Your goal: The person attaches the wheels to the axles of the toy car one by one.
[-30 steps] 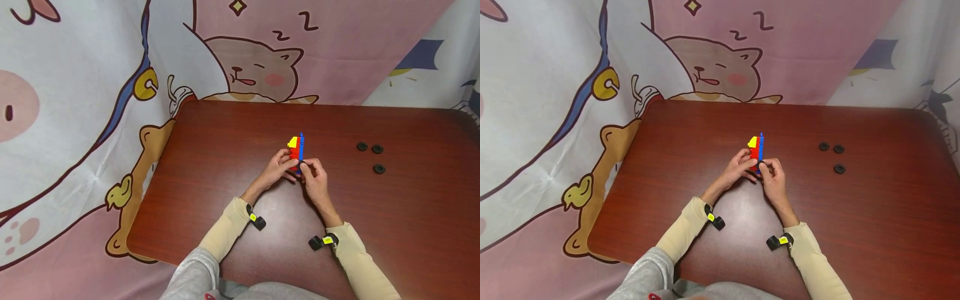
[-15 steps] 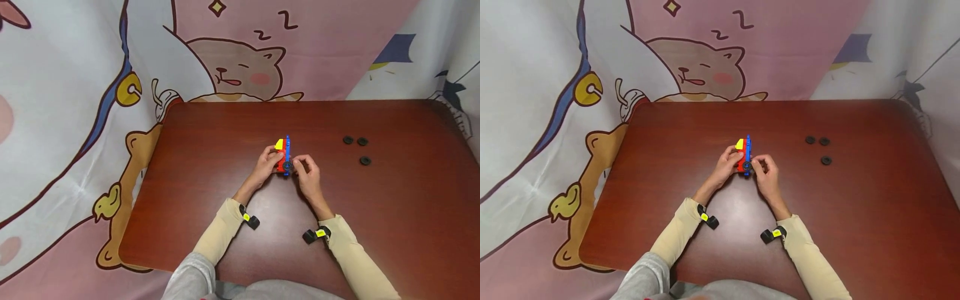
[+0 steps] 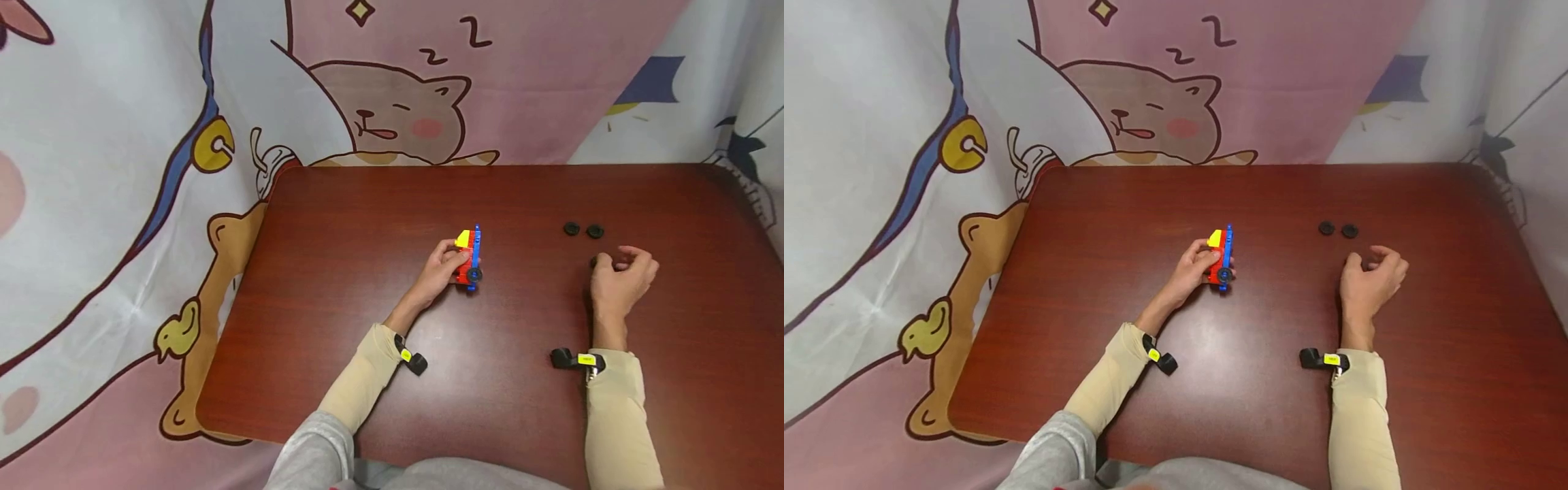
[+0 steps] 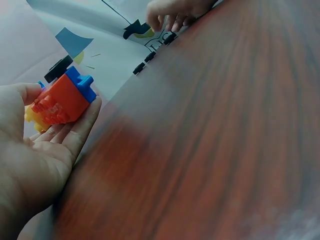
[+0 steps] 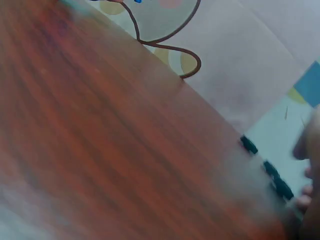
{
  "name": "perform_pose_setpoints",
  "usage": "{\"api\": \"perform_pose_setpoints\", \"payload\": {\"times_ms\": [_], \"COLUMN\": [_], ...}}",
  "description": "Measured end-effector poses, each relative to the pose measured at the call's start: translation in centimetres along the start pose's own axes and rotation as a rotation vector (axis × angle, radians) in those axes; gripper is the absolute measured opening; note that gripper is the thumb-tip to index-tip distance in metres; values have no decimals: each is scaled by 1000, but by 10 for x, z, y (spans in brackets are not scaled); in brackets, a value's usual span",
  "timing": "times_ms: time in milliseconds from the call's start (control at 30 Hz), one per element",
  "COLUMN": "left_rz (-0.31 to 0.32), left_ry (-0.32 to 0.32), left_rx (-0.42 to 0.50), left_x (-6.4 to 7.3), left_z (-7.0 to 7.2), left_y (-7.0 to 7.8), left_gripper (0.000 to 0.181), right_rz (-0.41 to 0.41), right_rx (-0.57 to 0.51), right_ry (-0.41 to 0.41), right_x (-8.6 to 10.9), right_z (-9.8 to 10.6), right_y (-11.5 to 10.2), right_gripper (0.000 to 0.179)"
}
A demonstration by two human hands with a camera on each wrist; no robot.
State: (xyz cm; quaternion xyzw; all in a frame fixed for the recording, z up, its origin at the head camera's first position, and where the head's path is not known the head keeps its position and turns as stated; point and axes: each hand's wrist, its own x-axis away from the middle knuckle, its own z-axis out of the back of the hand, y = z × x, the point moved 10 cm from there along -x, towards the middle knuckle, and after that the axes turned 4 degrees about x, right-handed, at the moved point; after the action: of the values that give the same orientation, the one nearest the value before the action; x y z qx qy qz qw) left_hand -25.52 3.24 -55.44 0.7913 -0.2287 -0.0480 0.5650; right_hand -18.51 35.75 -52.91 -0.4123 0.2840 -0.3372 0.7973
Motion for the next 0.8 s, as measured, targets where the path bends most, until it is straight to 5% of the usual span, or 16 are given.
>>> {"api": "perform_pose_setpoints", "payload": {"times_ms": [167, 467, 700, 800], "left_rz": [17, 30, 22, 17], "left_ry": [5, 40, 37, 28], "left_rx": [-20, 6, 10, 5], "left_x": [1, 0, 0, 1], "left_z": [1, 6, 7, 6], "left_y": [0, -1, -3, -3], "left_gripper": [32, 33, 35, 34], "right_rz": [33, 63, 178, 199], "right_rx": [245, 229, 325, 319], "right_ry": [-167, -166, -363, -377], "right_x": [0, 0, 6, 9], "right_z": [-14, -18, -36, -38], "right_y": [4, 0, -6, -6], "right_gripper": [40, 32, 44, 43]}}
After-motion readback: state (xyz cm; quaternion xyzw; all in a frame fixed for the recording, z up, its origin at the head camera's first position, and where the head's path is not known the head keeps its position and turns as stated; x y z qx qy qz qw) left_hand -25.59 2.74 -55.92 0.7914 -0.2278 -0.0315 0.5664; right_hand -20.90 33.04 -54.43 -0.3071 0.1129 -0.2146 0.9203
